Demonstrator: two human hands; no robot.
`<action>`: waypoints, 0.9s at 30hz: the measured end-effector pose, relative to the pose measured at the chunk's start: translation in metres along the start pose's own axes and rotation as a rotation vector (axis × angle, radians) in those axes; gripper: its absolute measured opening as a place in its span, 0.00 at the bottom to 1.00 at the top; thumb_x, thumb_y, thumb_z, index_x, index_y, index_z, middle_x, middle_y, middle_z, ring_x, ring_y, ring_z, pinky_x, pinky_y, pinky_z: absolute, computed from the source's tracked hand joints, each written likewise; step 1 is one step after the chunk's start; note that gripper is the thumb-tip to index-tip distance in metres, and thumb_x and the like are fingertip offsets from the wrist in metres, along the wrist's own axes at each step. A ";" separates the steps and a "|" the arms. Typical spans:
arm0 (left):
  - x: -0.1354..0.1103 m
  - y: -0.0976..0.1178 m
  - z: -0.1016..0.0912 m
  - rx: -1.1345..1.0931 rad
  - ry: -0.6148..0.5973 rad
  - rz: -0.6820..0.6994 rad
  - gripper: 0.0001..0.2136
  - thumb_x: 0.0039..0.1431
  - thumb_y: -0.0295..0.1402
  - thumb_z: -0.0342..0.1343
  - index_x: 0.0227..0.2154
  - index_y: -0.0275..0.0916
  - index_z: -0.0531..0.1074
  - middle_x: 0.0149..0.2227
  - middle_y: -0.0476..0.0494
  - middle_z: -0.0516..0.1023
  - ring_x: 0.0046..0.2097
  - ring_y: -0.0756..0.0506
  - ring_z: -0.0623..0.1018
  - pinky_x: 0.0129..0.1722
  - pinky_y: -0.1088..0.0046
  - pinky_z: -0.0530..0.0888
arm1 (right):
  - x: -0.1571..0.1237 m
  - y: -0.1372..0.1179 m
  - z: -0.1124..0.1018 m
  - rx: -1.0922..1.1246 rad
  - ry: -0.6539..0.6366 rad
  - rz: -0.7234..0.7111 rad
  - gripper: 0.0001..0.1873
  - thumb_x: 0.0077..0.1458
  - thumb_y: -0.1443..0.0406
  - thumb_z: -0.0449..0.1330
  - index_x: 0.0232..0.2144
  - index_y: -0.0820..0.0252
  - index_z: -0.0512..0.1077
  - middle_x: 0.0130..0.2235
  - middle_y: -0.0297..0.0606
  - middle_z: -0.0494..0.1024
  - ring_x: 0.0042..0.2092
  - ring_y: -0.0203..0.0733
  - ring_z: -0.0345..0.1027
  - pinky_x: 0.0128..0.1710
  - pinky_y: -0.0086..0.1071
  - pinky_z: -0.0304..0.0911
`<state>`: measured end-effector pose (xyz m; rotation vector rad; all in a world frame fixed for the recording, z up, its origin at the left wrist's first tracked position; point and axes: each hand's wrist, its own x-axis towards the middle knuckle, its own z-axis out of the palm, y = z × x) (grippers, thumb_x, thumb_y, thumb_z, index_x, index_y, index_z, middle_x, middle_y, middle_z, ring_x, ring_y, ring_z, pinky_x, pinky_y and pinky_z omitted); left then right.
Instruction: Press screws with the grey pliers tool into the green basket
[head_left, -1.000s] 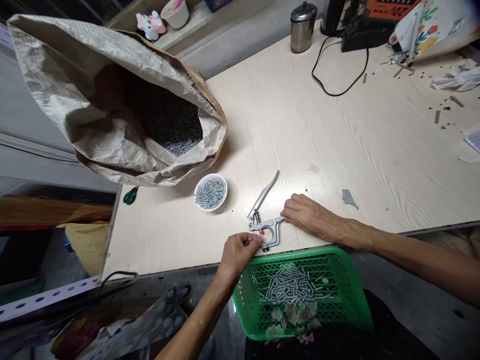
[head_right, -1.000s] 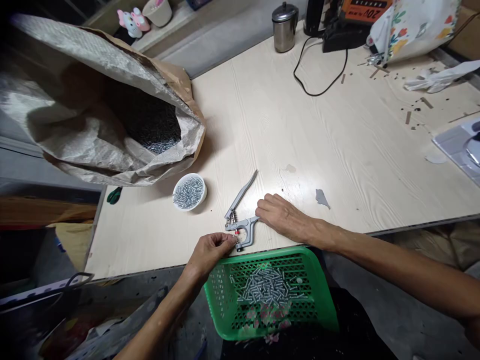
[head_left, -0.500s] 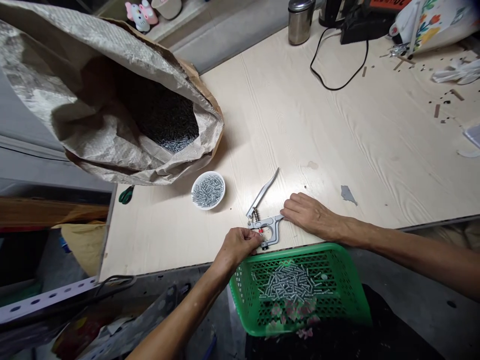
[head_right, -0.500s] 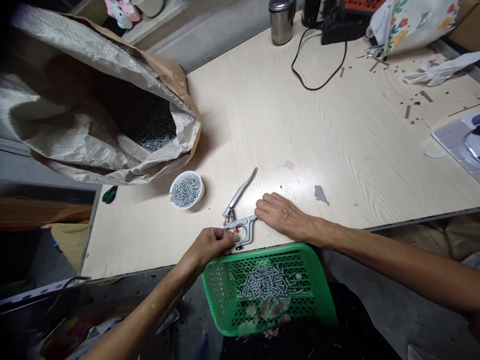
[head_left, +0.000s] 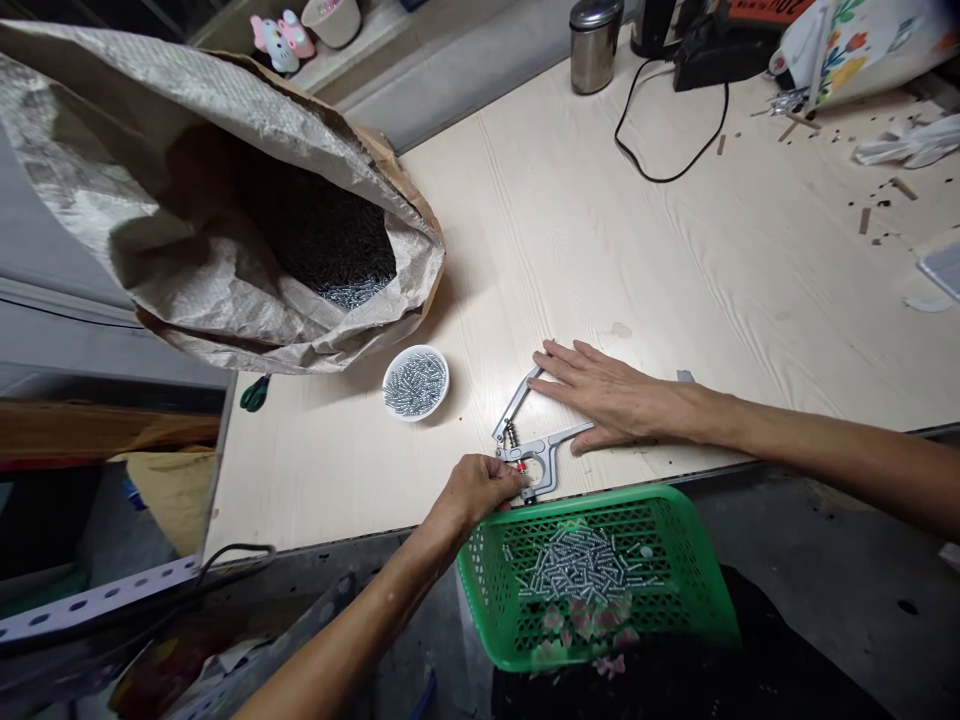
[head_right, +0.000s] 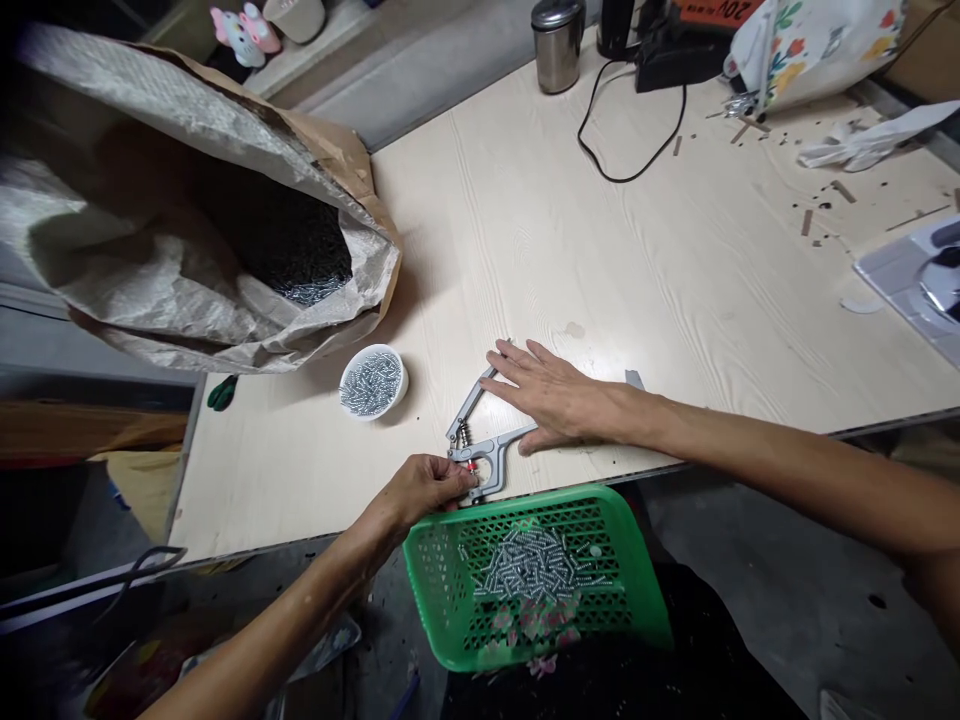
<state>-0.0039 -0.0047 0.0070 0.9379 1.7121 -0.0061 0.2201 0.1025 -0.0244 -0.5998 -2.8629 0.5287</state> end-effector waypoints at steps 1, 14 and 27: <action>-0.001 0.000 0.001 0.001 0.001 0.002 0.17 0.41 0.48 0.58 0.16 0.37 0.68 0.15 0.52 0.66 0.20 0.53 0.61 0.23 0.75 0.55 | 0.004 0.003 -0.002 -0.012 -0.041 -0.006 0.47 0.45 0.48 0.65 0.61 0.60 0.53 0.65 0.52 0.52 0.66 0.61 0.37 0.60 0.57 0.43; -0.019 0.004 0.008 0.246 0.184 0.107 0.17 0.54 0.44 0.55 0.18 0.36 0.69 0.19 0.52 0.65 0.23 0.51 0.64 0.25 0.73 0.59 | 0.015 -0.007 -0.016 -0.026 -0.076 -0.009 0.35 0.44 0.55 0.69 0.50 0.64 0.63 0.44 0.45 0.70 0.45 0.49 0.59 0.48 0.43 0.57; 0.023 0.049 0.020 0.900 0.450 0.800 0.32 0.55 0.38 0.59 0.59 0.32 0.53 0.50 0.34 0.68 0.48 0.37 0.67 0.44 0.57 0.71 | -0.005 -0.016 -0.018 0.016 -0.068 0.205 0.30 0.41 0.61 0.71 0.46 0.63 0.66 0.44 0.46 0.69 0.45 0.50 0.60 0.41 0.41 0.63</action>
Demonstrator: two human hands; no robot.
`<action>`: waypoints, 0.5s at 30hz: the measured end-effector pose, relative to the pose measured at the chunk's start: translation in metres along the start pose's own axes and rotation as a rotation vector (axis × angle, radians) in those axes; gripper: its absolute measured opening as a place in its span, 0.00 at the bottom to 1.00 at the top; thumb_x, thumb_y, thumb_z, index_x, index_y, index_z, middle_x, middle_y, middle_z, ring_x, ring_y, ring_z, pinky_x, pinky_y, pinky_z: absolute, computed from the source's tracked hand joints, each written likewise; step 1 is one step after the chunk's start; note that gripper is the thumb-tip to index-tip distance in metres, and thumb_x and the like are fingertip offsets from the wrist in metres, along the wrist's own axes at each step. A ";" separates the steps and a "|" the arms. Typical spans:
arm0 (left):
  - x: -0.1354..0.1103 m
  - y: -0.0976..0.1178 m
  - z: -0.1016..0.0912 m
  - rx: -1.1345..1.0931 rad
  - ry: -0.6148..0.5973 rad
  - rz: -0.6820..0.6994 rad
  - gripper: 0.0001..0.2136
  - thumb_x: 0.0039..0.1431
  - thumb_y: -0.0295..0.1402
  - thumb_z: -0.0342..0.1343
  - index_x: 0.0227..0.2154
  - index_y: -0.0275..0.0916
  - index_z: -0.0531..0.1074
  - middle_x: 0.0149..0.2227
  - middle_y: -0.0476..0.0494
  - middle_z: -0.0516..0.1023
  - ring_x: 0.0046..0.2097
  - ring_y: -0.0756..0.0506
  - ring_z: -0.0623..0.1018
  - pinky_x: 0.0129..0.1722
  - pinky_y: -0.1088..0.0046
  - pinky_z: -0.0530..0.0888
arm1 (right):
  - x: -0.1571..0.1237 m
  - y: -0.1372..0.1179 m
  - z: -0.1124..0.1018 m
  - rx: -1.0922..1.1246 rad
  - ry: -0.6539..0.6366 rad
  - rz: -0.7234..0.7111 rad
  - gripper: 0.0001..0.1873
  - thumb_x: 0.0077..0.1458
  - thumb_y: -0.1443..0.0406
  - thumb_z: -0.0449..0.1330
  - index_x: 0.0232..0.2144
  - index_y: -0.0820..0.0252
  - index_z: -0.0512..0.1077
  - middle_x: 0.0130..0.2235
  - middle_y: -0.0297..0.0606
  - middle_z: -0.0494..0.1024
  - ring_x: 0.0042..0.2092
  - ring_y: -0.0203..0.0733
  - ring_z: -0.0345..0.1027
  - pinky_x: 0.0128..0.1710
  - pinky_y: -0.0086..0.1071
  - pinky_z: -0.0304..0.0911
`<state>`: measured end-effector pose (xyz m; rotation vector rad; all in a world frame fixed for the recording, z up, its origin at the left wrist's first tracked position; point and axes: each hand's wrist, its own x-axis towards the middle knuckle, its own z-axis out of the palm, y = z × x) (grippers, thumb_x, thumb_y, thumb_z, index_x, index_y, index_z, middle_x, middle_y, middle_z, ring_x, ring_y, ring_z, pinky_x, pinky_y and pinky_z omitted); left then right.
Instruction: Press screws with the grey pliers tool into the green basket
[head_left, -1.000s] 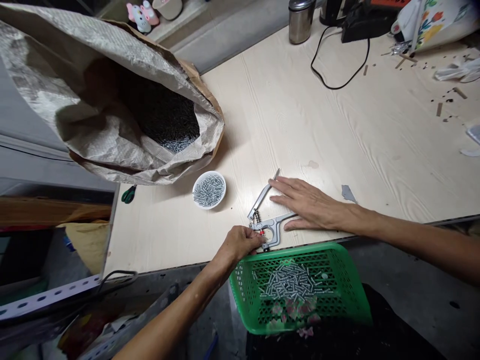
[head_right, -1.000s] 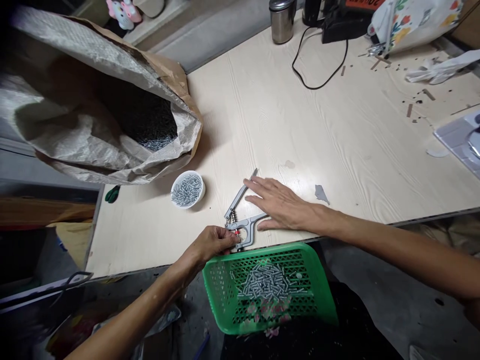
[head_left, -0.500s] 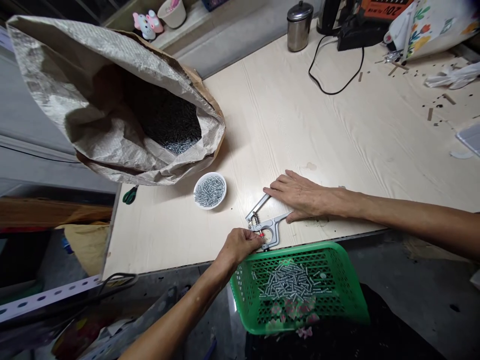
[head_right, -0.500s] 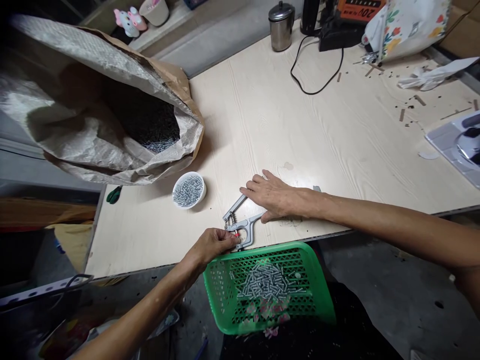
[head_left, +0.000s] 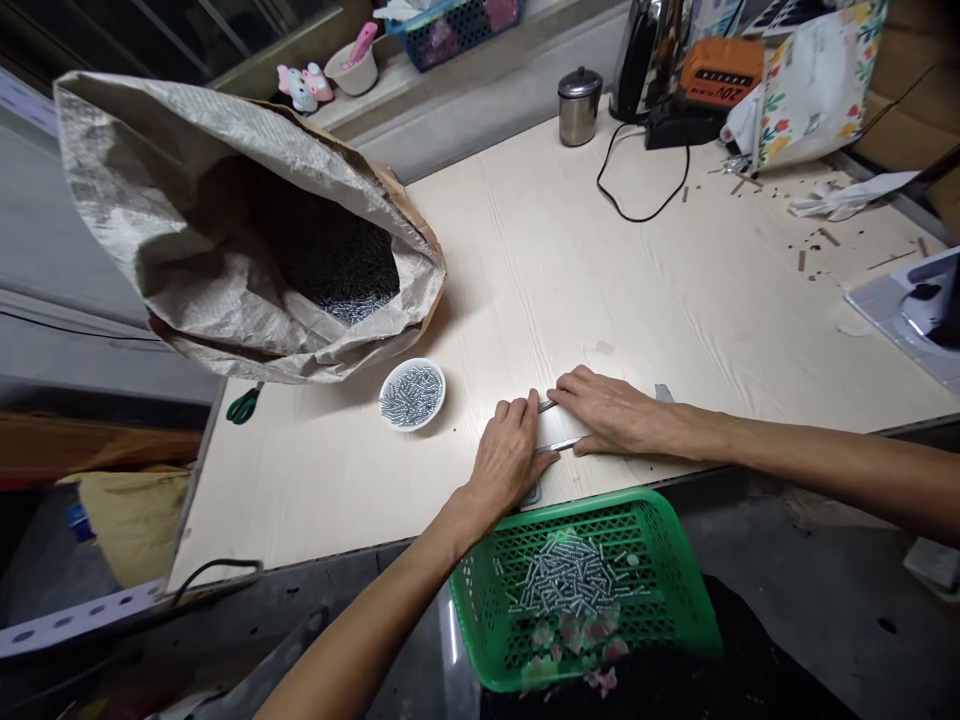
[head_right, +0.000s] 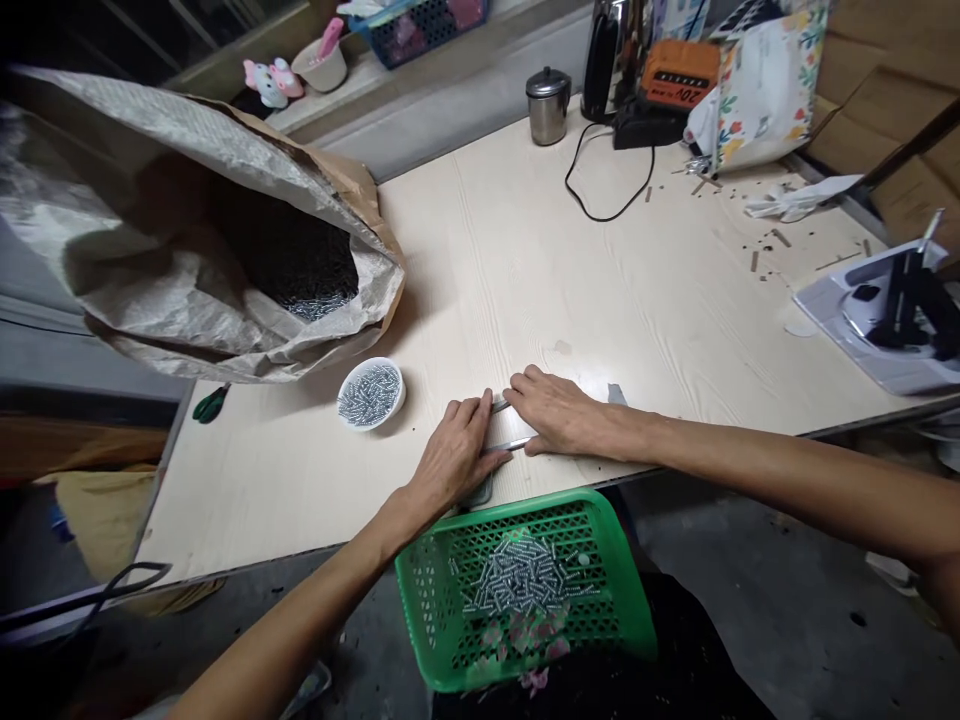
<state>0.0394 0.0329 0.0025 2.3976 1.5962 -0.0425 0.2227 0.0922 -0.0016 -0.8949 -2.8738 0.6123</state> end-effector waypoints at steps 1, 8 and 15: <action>0.003 0.000 -0.002 0.003 -0.007 0.005 0.31 0.55 0.38 0.59 0.57 0.32 0.55 0.49 0.34 0.68 0.48 0.38 0.67 0.44 0.58 0.71 | -0.001 0.001 0.000 0.001 0.001 0.011 0.27 0.43 0.61 0.70 0.44 0.63 0.67 0.43 0.45 0.70 0.44 0.49 0.61 0.41 0.40 0.63; 0.012 0.005 0.001 0.007 0.000 0.080 0.07 0.64 0.32 0.48 0.38 0.36 0.69 0.37 0.42 0.73 0.41 0.43 0.69 0.41 0.65 0.70 | 0.004 0.004 0.016 -0.041 0.057 0.022 0.06 0.56 0.64 0.61 0.31 0.63 0.70 0.32 0.40 0.71 0.37 0.42 0.62 0.38 0.35 0.59; 0.011 0.005 0.008 0.031 0.054 0.080 0.10 0.66 0.33 0.46 0.33 0.36 0.70 0.34 0.42 0.73 0.39 0.43 0.70 0.37 0.67 0.70 | 0.007 0.003 0.018 -0.073 0.059 0.012 0.08 0.57 0.64 0.60 0.28 0.62 0.70 0.30 0.39 0.72 0.35 0.42 0.63 0.35 0.34 0.58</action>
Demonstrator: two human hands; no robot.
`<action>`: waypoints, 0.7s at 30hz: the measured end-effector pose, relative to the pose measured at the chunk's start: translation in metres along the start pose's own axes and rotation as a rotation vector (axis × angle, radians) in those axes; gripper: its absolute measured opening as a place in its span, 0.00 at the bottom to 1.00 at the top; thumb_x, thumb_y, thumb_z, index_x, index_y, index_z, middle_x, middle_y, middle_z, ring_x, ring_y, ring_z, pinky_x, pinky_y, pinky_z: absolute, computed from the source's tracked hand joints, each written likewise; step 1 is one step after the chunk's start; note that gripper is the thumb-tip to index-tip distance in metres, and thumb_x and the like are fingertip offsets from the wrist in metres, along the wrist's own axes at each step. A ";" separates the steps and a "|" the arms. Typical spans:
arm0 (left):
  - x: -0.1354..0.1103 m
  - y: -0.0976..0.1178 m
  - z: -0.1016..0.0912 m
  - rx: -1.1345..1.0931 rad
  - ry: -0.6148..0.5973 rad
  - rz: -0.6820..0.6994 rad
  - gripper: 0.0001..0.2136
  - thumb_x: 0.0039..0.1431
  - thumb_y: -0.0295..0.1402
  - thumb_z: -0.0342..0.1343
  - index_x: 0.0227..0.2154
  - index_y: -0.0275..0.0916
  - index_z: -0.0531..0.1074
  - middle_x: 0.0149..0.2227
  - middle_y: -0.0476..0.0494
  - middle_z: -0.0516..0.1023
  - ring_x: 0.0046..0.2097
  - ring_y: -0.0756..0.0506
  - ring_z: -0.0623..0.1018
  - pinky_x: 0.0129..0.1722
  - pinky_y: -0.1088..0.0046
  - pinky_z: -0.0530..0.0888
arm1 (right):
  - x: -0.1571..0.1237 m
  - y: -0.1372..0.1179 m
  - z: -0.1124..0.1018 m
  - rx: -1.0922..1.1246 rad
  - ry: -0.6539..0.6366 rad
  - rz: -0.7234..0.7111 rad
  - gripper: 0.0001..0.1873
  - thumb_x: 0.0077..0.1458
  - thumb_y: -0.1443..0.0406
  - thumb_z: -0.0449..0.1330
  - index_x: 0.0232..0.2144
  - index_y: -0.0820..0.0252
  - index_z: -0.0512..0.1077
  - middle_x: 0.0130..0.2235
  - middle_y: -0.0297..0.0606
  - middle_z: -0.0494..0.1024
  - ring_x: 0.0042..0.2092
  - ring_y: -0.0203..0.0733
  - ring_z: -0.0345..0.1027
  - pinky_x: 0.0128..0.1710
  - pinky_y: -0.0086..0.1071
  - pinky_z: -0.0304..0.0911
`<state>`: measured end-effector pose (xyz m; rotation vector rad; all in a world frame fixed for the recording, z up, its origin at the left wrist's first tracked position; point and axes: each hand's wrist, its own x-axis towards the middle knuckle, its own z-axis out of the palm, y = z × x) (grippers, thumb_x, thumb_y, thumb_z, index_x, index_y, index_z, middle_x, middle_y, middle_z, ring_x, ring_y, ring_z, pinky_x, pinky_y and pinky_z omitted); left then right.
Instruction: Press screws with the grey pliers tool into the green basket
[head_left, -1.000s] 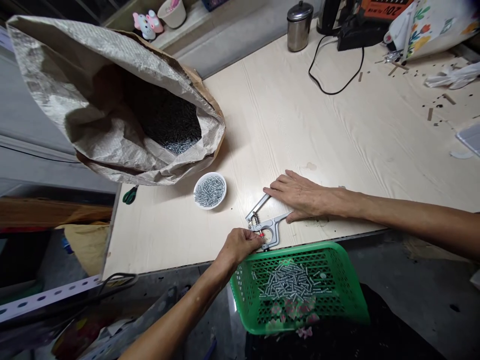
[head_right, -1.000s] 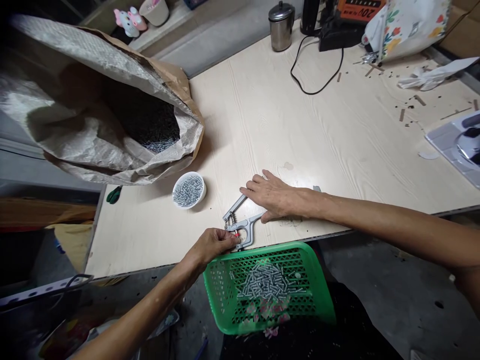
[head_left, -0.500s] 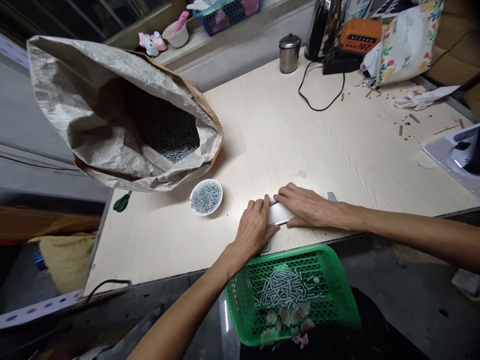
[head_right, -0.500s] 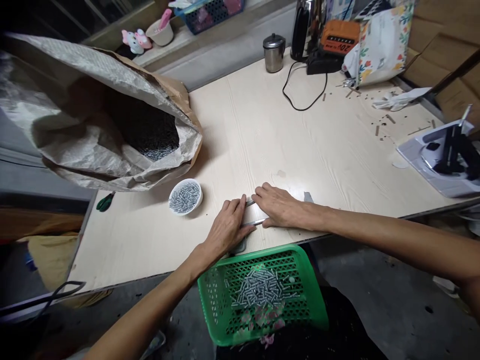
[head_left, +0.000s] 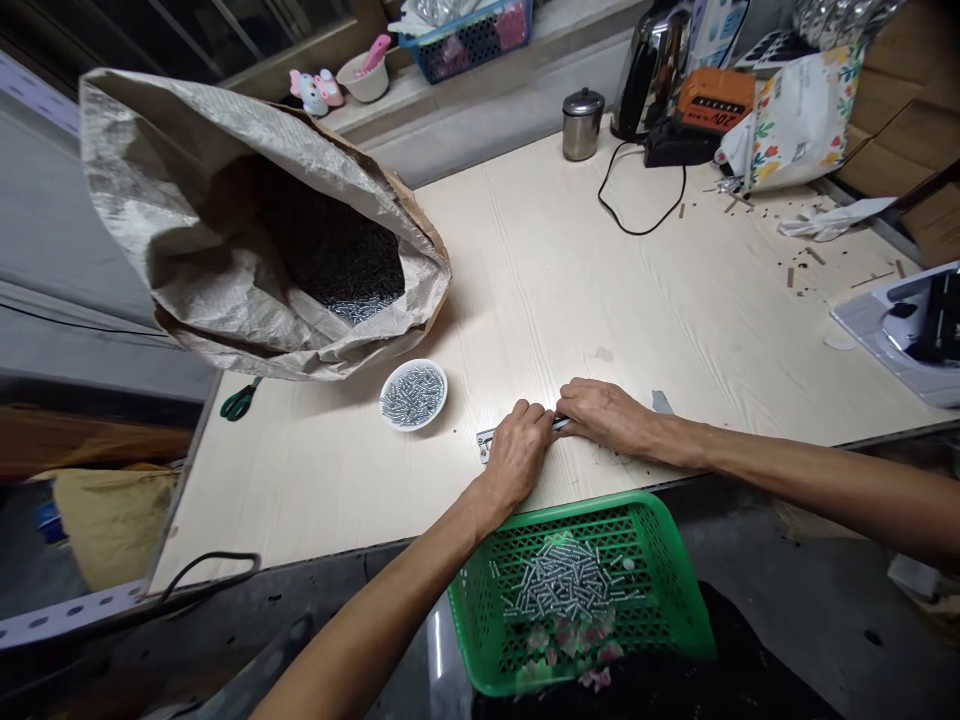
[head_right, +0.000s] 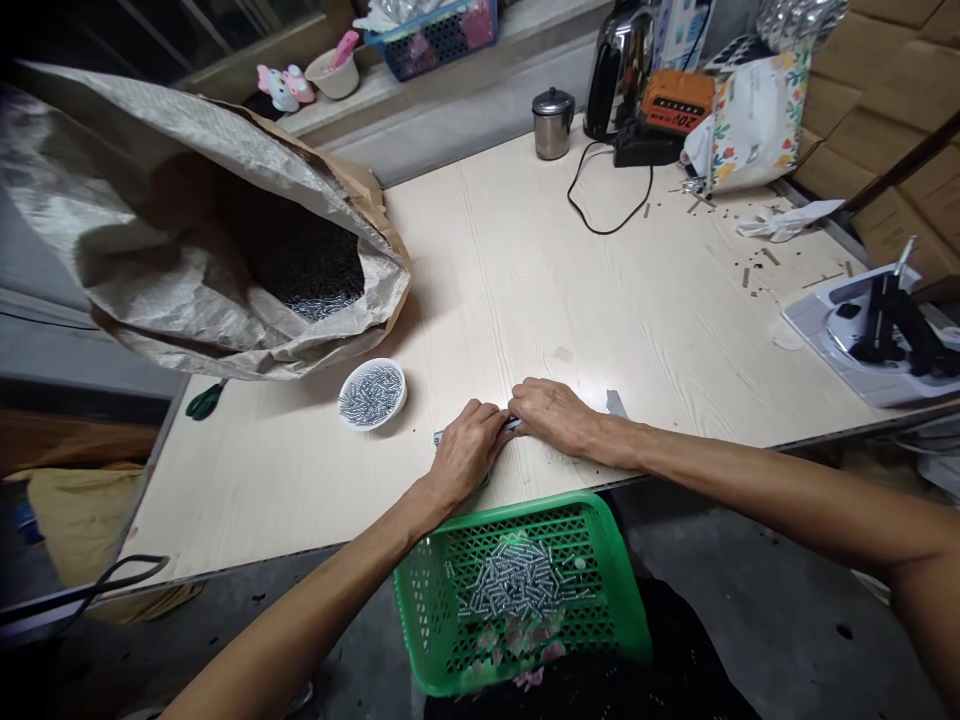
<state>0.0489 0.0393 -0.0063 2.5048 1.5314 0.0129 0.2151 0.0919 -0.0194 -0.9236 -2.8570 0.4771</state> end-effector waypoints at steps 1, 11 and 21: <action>-0.001 0.000 0.000 -0.002 0.001 -0.004 0.10 0.66 0.33 0.46 0.33 0.36 0.70 0.34 0.42 0.73 0.39 0.43 0.70 0.38 0.67 0.70 | 0.000 0.000 -0.001 -0.006 0.006 -0.006 0.07 0.58 0.64 0.59 0.28 0.62 0.70 0.31 0.39 0.72 0.36 0.42 0.63 0.35 0.34 0.58; -0.005 0.004 -0.006 -0.041 0.007 -0.108 0.09 0.61 0.33 0.53 0.41 0.35 0.71 0.40 0.40 0.75 0.45 0.41 0.71 0.42 0.64 0.72 | -0.008 -0.003 -0.005 0.013 0.052 -0.057 0.08 0.58 0.63 0.58 0.38 0.62 0.70 0.39 0.44 0.73 0.43 0.46 0.64 0.42 0.40 0.62; -0.095 -0.031 -0.030 -0.137 0.344 -0.266 0.10 0.64 0.33 0.49 0.36 0.38 0.74 0.33 0.44 0.75 0.38 0.45 0.74 0.37 0.69 0.73 | -0.015 -0.021 0.009 0.048 0.110 -0.128 0.09 0.60 0.63 0.55 0.41 0.61 0.70 0.41 0.42 0.71 0.42 0.46 0.58 0.40 0.39 0.58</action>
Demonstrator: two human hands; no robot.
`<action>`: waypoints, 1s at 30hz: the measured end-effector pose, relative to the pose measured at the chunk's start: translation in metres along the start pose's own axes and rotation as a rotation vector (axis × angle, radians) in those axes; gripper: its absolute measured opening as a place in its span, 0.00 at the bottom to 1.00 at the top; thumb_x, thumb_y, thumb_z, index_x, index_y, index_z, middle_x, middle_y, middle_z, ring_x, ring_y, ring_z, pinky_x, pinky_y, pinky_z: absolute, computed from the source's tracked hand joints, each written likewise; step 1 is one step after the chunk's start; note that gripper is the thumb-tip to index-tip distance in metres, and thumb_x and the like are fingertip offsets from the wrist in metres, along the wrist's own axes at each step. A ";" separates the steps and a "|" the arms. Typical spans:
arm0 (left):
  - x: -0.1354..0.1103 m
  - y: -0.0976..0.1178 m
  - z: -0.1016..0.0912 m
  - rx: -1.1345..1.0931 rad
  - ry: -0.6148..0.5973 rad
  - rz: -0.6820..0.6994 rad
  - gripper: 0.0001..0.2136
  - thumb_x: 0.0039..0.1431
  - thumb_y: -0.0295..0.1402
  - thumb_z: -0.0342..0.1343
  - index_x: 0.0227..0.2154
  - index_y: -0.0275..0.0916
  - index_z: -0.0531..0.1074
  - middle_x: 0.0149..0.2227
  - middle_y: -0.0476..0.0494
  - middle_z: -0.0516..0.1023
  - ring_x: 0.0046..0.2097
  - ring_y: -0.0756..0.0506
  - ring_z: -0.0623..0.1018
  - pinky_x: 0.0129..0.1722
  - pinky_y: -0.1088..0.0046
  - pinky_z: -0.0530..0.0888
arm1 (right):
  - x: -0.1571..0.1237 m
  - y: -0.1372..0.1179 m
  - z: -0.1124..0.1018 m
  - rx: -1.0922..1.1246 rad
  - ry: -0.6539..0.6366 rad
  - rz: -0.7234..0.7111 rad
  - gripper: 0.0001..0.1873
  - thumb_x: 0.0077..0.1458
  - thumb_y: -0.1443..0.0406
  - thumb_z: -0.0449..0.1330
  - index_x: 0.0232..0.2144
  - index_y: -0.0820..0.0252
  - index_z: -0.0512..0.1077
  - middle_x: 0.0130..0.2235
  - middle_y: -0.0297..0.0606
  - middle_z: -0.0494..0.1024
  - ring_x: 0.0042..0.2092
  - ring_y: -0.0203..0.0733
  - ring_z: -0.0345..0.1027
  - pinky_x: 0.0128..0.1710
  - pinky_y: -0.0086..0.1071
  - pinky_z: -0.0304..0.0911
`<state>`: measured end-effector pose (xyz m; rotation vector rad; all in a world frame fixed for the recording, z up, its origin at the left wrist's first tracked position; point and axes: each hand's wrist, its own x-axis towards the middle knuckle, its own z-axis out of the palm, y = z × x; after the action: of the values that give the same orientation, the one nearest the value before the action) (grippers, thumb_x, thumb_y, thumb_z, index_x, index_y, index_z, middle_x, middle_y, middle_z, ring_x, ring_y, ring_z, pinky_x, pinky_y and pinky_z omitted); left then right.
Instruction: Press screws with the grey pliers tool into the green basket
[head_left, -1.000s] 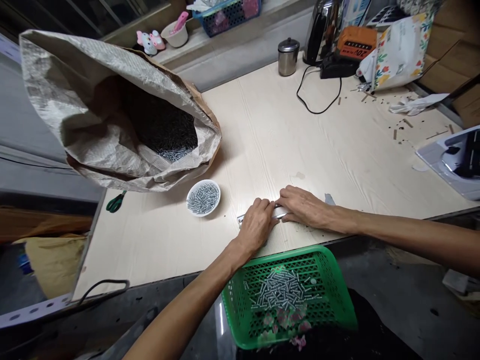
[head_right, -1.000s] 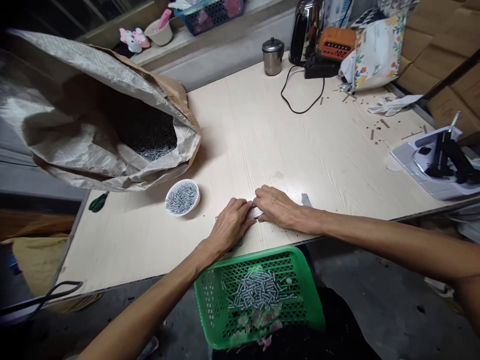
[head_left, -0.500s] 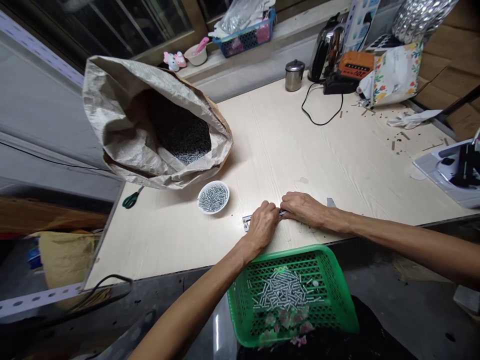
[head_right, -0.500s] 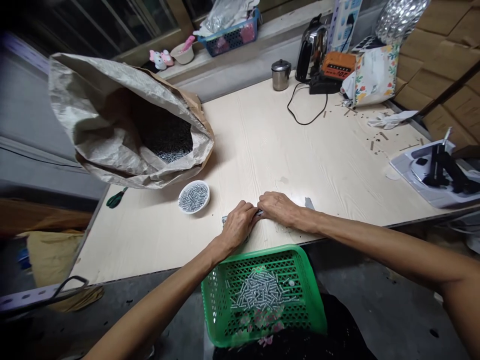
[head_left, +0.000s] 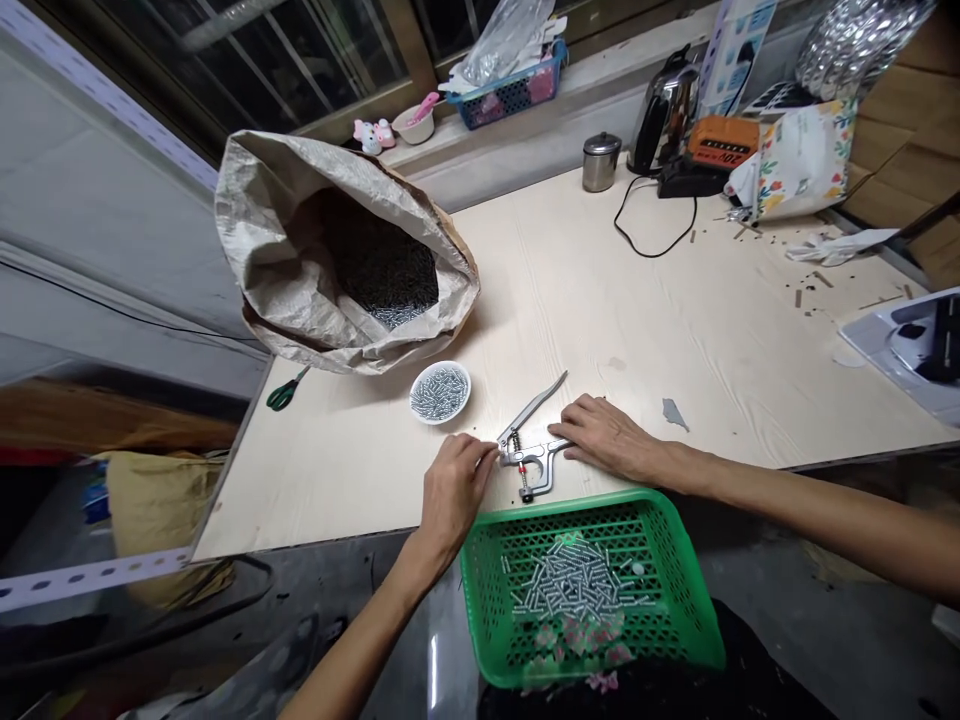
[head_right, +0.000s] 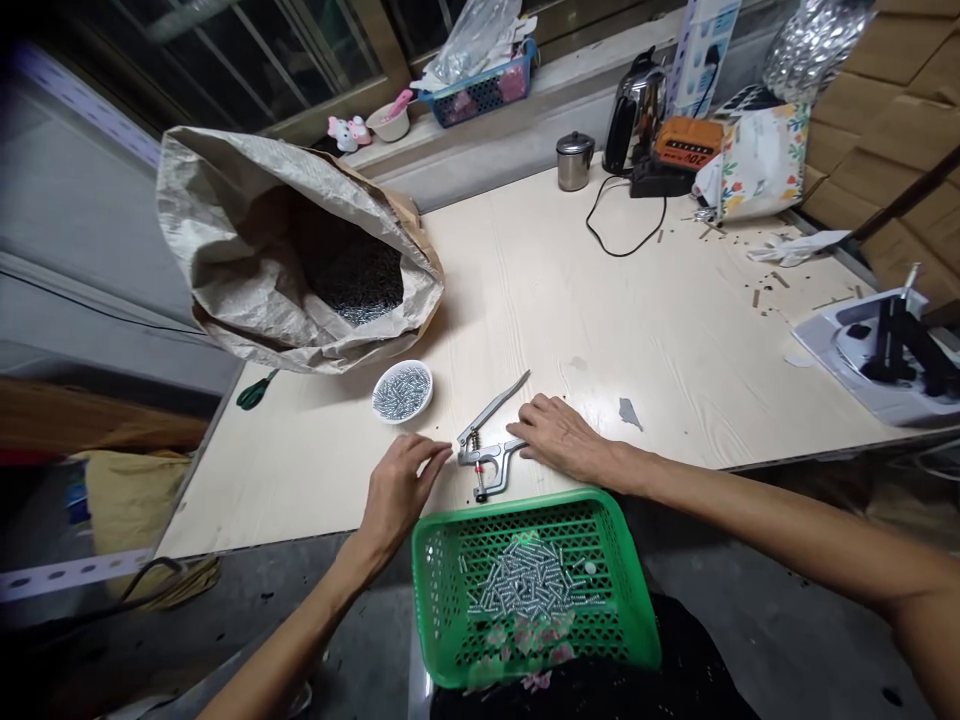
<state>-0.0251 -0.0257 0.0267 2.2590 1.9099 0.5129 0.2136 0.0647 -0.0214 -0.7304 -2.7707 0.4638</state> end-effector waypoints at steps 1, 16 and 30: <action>-0.008 -0.004 0.000 0.006 -0.025 0.026 0.10 0.64 0.33 0.48 0.36 0.38 0.75 0.33 0.44 0.75 0.37 0.46 0.74 0.36 0.70 0.73 | 0.002 0.000 0.004 0.023 0.004 -0.002 0.08 0.62 0.65 0.52 0.39 0.61 0.70 0.39 0.41 0.71 0.41 0.44 0.58 0.39 0.38 0.57; -0.017 -0.008 0.020 -0.076 -0.214 0.084 0.13 0.66 0.34 0.45 0.49 0.43 0.71 0.38 0.44 0.71 0.38 0.48 0.75 0.35 0.73 0.74 | 0.006 0.029 0.018 0.334 0.203 0.157 0.13 0.65 0.61 0.43 0.40 0.57 0.66 0.38 0.41 0.68 0.41 0.44 0.57 0.43 0.41 0.57; -0.062 -0.099 -0.027 0.071 0.187 -0.714 0.16 0.62 0.42 0.47 0.39 0.36 0.73 0.32 0.42 0.72 0.35 0.43 0.74 0.40 0.62 0.72 | 0.005 0.034 0.028 0.259 0.250 0.129 0.15 0.64 0.58 0.44 0.38 0.56 0.69 0.35 0.42 0.71 0.37 0.46 0.61 0.40 0.42 0.59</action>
<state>-0.1348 -0.0705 0.0097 1.4243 2.6524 0.5545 0.2155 0.0885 -0.0591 -0.8420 -2.3851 0.6902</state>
